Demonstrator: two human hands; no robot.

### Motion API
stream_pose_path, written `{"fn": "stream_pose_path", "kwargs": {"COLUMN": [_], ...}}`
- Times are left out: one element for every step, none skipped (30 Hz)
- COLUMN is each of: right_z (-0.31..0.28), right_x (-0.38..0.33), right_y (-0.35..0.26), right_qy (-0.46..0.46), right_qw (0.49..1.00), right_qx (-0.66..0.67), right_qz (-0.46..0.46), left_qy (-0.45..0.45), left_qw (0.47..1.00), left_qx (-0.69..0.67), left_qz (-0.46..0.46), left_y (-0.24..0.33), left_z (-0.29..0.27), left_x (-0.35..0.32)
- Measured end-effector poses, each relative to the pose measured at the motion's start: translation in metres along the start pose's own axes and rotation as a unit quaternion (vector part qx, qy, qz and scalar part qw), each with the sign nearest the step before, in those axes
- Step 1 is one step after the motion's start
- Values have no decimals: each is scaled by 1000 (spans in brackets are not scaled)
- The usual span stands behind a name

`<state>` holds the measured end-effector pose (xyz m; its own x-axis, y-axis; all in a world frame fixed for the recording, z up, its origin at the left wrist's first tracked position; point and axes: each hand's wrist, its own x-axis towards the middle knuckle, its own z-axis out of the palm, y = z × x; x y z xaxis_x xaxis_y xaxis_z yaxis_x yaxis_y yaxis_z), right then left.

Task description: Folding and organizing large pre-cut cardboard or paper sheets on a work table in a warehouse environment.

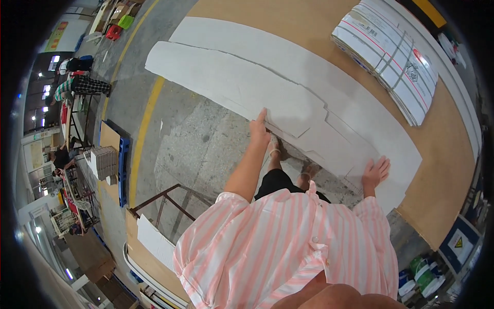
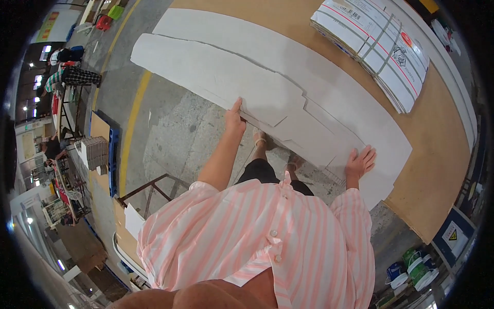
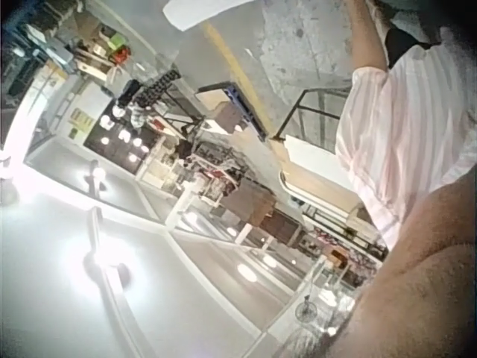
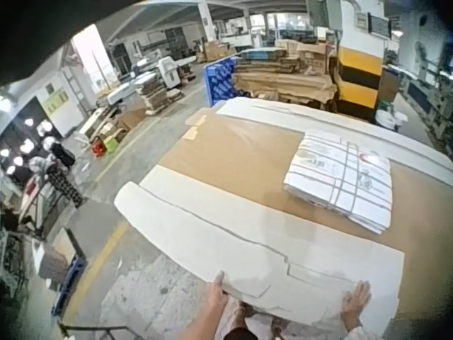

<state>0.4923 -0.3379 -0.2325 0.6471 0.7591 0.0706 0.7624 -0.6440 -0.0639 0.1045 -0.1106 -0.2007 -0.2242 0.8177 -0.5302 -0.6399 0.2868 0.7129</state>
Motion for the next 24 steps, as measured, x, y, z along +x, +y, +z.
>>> {"fn": "stream_pose_path", "kwargs": {"right_z": [0, 0, 1, 2, 2, 2, 1, 1, 0, 0, 0, 0, -1, -2, -1, -2, -2, -2, -3, -3, -3, -3, -2, 2], "right_x": [0, 0, -1, 0, 0, 1, 0, 0, 0, 0, 1, 1, 1, 0, -1, 0, 0, 0, 0, 0, 0, -1, -1, 1], "right_y": [0, 0, -1, -1, -1, 0, -1, -1, -2, -3, -4, -6, -4, -3, -3, -3, -3, -3, -4, -6, -8, -5, -3, -4], "right_qy": [5, 11, 10, 12, 14, 14, 15, 16, 16, 21, 27, 26, 25, 23, 22, 20, 18, 18, 13, 9, 8, 11, 13, 15], "right_qw": [1000, 1000, 1000, 1000, 1000, 1000, 1000, 1000, 1000, 1000, 999, 999, 999, 999, 999, 1000, 1000, 1000, 1000, 1000, 1000, 1000, 1000, 1000], "right_qx": [6, 13, 12, 8, 4, 3, 12, 21, 19, 19, 20, 20, 24, 29, 26, 20, 14, 12, 12, 12, 11, 8, 5, 0], "right_qz": [-3, -5, -6, -4, -1, 1, 0, 0, 4, 0, -4, -2, -8, -14, -11, -8, -6, -4, -3, -3, -1, -2, -2, 6], "left_qy": [6, 11, 13, 11, 9, 9, 9, 10, 8, -7, -23, -24, 20, 62, 59, 8, -43, -94, -143, -192, -194, -203, -189, -193], "left_qw": [999, 996, 996, 997, 997, 997, 998, 998, 998, 999, 995, 995, 963, 900, 901, 909, 914, 916, 915, 911, 911, 974, 940, 938], "left_qx": [-33, -67, -67, -58, -49, -48, -34, -20, -18, 36, 90, 91, 212, 325, 327, 331, 333, 335, 336, 335, 335, 92, -157, -156], "left_qz": [-28, -57, -57, -59, -60, -62, -60, -59, -62, -10, 43, 42, 165, 283, 281, 254, 228, 200, 173, 145, 143, -47, -235, -243], "left_y": [1, 3, 4, 4, 4, 4, 3, 3, 4, 5, 5, 3, 1, 1, 2, 3, 5, 8, 9, 9, 5, -5, -12, -14], "left_z": [0, 0, 0, 0, 1, 1, 1, 1, -1, -5, -8, -10, -9, -7, -5, -4, -4, -3, -5, -7, -7, -4, -1, -3], "left_x": [1, 2, 3, 4, 4, 5, 6, 6, 7, 8, 8, 7, 2, -3, -7, -10, -13, -16, -19, -23, -29, -37, -43, -48]}}
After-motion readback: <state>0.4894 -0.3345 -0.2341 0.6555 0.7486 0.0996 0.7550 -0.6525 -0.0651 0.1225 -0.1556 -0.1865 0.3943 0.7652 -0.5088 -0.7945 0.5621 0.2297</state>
